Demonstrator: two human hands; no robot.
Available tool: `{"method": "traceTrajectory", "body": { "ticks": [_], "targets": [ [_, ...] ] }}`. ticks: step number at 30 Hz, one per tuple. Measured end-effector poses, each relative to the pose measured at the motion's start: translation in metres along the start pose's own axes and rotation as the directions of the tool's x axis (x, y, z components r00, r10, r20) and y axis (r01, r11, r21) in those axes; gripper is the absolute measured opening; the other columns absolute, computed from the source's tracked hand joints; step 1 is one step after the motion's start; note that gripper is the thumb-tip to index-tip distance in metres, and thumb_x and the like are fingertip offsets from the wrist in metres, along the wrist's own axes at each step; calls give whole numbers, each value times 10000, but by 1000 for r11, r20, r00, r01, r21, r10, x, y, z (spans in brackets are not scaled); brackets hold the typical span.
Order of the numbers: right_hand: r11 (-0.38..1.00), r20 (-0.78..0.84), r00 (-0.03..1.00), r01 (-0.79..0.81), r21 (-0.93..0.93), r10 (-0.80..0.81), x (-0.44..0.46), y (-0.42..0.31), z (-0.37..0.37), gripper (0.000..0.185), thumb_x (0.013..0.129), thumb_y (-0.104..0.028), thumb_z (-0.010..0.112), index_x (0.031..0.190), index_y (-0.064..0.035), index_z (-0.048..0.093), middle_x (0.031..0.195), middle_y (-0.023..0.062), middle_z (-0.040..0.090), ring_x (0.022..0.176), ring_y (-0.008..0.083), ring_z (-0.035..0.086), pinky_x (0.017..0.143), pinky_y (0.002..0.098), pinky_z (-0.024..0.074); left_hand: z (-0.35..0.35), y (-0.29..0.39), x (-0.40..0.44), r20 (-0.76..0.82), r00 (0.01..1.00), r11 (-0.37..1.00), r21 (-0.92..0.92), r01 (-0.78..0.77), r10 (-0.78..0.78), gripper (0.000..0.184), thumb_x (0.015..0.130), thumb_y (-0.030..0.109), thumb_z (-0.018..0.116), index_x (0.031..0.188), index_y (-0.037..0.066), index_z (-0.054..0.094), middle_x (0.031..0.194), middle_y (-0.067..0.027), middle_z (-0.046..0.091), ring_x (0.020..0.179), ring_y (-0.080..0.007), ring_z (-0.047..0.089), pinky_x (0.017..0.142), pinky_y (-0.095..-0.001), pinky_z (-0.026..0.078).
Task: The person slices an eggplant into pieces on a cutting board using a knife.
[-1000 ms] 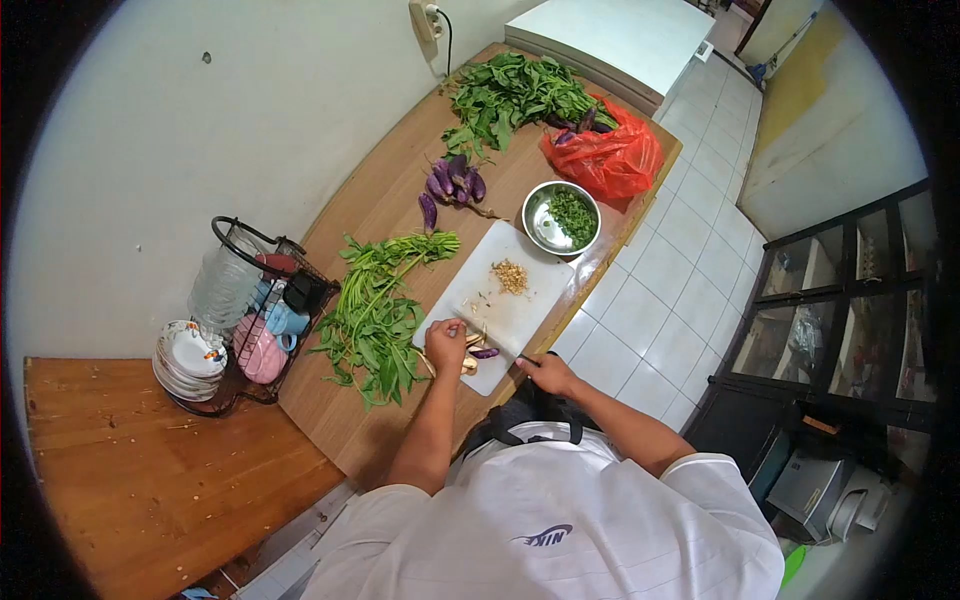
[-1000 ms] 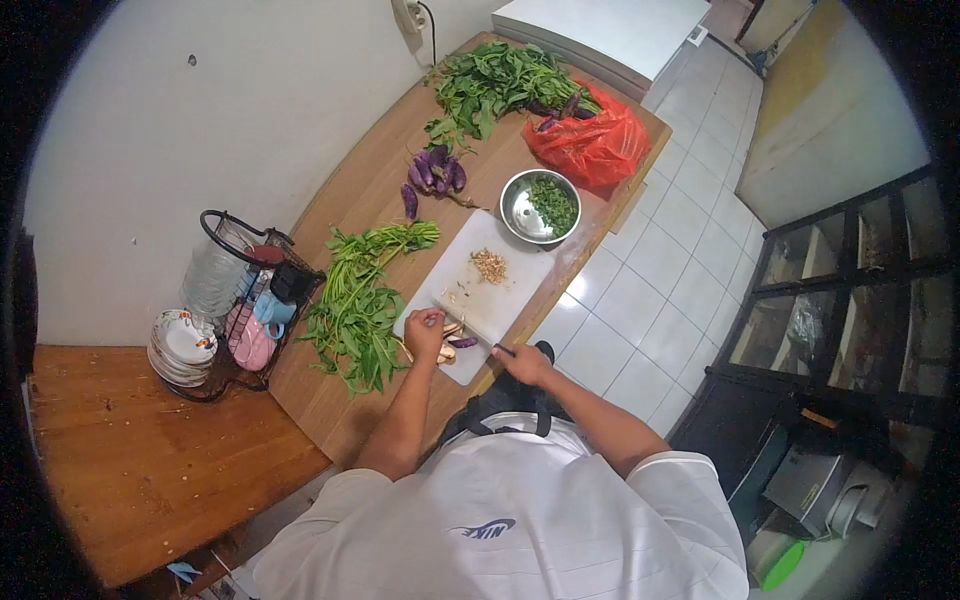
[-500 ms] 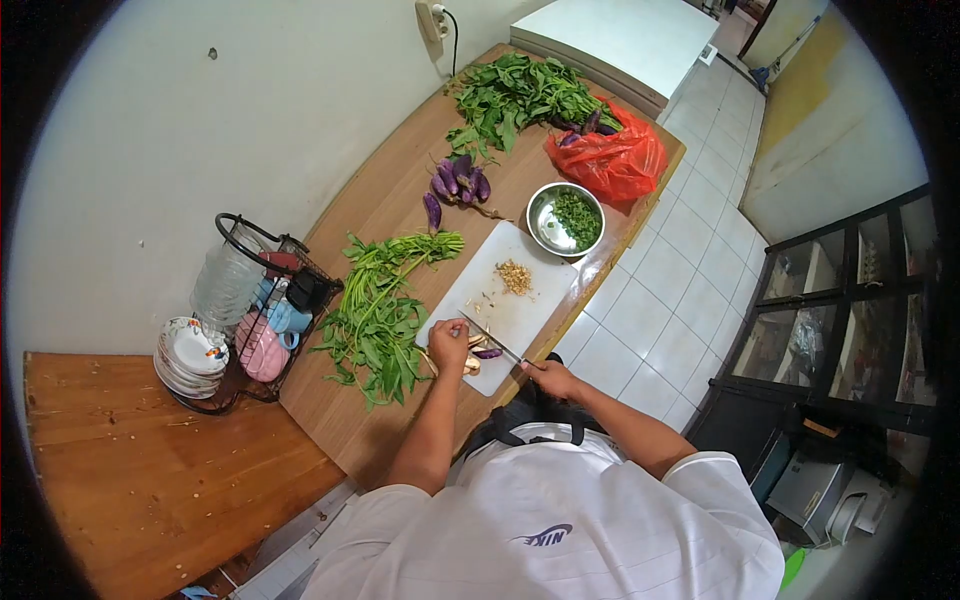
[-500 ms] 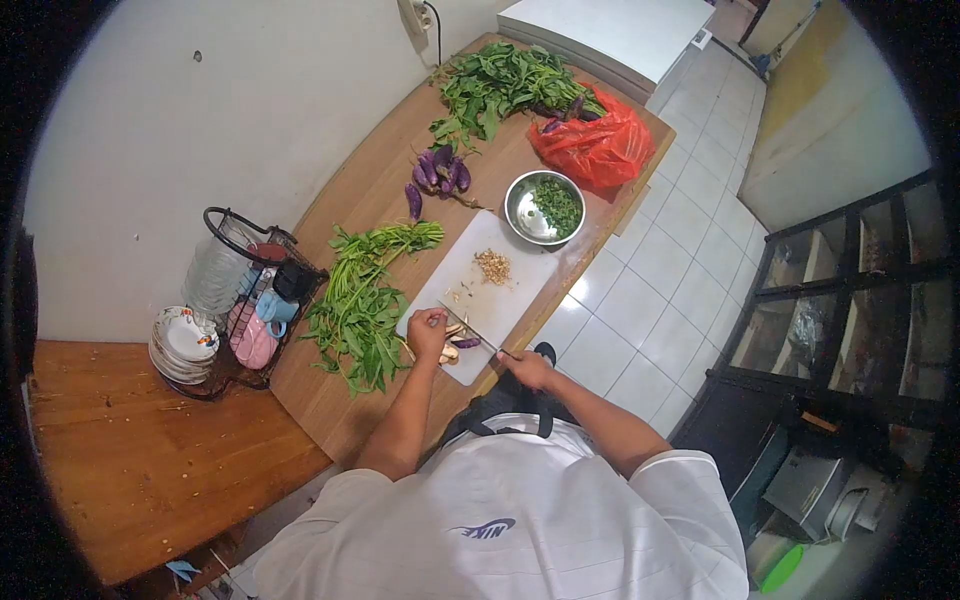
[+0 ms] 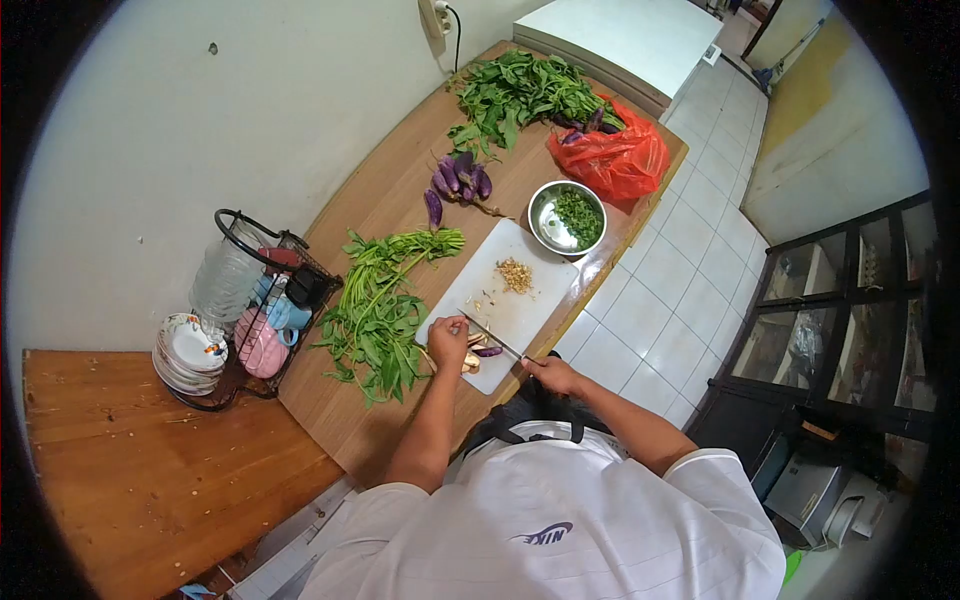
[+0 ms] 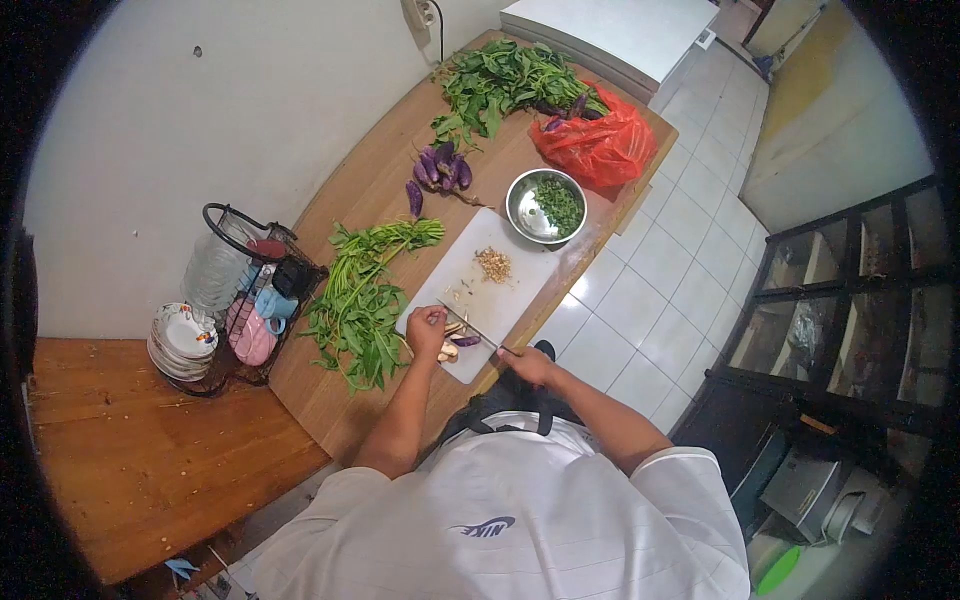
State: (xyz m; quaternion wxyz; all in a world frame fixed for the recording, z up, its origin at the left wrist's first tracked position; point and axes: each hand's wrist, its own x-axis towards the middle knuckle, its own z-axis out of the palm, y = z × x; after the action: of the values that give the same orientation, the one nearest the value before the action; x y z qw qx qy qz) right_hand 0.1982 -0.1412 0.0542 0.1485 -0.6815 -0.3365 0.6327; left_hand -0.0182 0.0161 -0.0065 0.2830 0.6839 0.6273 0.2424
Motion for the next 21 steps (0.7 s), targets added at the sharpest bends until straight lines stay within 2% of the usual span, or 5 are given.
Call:
{"method": "traceTrajectory", "body": {
  "ticks": [4,6,9,16,21],
  "targets": [
    [981,-72,988,122,-153,-134,7,6,1,667,1000,-649,503,1001,-14,709,736,152,661,605,275,648,599,423,520,0,1,1,0,1000,1000,5,12,-12,92,806,162,797,873,99,788,874,-66,686,892,-273,651,788,-413,516],
    [955,-110,977,151,-255,-184,13,10,4,685,992,-651,500,1068,-4,713,854,242,711,813,377,710,761,459,545,2,0,1,2,1000,1000,1,11,-11,92,805,160,796,869,95,786,874,-67,686,893,-275,651,789,-414,516],
    [952,-150,968,156,-264,-200,11,11,10,683,988,-652,494,1074,-13,722,919,272,717,962,433,694,870,478,527,5,-4,3,-7,1000,1000,24,14,-14,103,797,166,800,861,89,782,875,-69,690,893,-281,651,789,-415,516],
    [922,-154,982,46,-384,-112,21,-8,27,657,1001,-630,462,1110,-38,726,974,271,721,977,446,692,886,500,533,6,-6,3,-21,1000,1000,15,7,-6,115,783,165,786,858,79,775,885,-81,692,903,-306,648,799,-434,518],
    [860,-271,923,107,-499,-272,15,-25,25,613,1005,-609,458,1055,-60,728,938,227,733,926,439,702,841,506,554,8,-9,6,-7,1000,994,105,20,-20,124,762,182,782,834,82,767,886,-85,693,908,-309,650,802,-440,519]
  ]
}}
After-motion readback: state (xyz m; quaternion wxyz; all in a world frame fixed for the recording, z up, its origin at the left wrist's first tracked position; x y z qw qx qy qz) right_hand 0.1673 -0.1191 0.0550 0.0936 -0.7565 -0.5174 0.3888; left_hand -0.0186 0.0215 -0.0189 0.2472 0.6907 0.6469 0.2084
